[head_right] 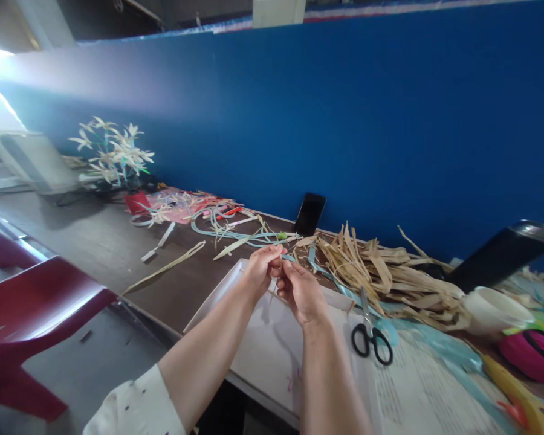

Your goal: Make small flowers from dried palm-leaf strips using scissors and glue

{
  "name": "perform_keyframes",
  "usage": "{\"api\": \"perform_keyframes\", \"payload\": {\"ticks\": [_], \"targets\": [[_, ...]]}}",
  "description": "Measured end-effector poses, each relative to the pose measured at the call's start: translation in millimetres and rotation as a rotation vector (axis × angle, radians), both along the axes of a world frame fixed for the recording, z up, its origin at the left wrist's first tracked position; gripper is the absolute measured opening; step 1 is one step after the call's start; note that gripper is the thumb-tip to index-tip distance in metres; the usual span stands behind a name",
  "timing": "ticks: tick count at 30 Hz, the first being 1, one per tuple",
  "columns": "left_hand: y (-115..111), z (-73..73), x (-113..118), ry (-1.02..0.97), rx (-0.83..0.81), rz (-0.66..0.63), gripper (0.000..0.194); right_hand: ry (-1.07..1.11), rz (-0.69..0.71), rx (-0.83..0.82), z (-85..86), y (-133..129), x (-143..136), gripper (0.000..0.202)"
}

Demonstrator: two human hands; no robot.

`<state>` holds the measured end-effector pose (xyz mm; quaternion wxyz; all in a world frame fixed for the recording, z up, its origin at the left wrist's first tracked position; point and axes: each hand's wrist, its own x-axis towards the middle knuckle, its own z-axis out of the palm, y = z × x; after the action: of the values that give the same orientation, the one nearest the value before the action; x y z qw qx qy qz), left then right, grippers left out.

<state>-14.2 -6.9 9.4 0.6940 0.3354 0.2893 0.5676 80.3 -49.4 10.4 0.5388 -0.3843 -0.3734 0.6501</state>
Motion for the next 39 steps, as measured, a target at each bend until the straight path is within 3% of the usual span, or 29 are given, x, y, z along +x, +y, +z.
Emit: {"api": "perform_keyframes", "payload": {"ticks": [9,15,39], "targets": [[0.7,0.2,1.5,0.018,0.054,0.040,0.030,-0.240,-0.077,0.042,-3.6,2.9,2.0,0.025],[3.2,-5.3,5.4,0.075,0.078,0.137,0.026,-0.354,-0.059,0.120,-12.2,6.4,3.2,0.024],[0.4,-1.1,4.6,0.128,0.055,0.156,0.021,-0.358,-0.040,0.069,-9.0,3.6,-1.7,0.025]]}}
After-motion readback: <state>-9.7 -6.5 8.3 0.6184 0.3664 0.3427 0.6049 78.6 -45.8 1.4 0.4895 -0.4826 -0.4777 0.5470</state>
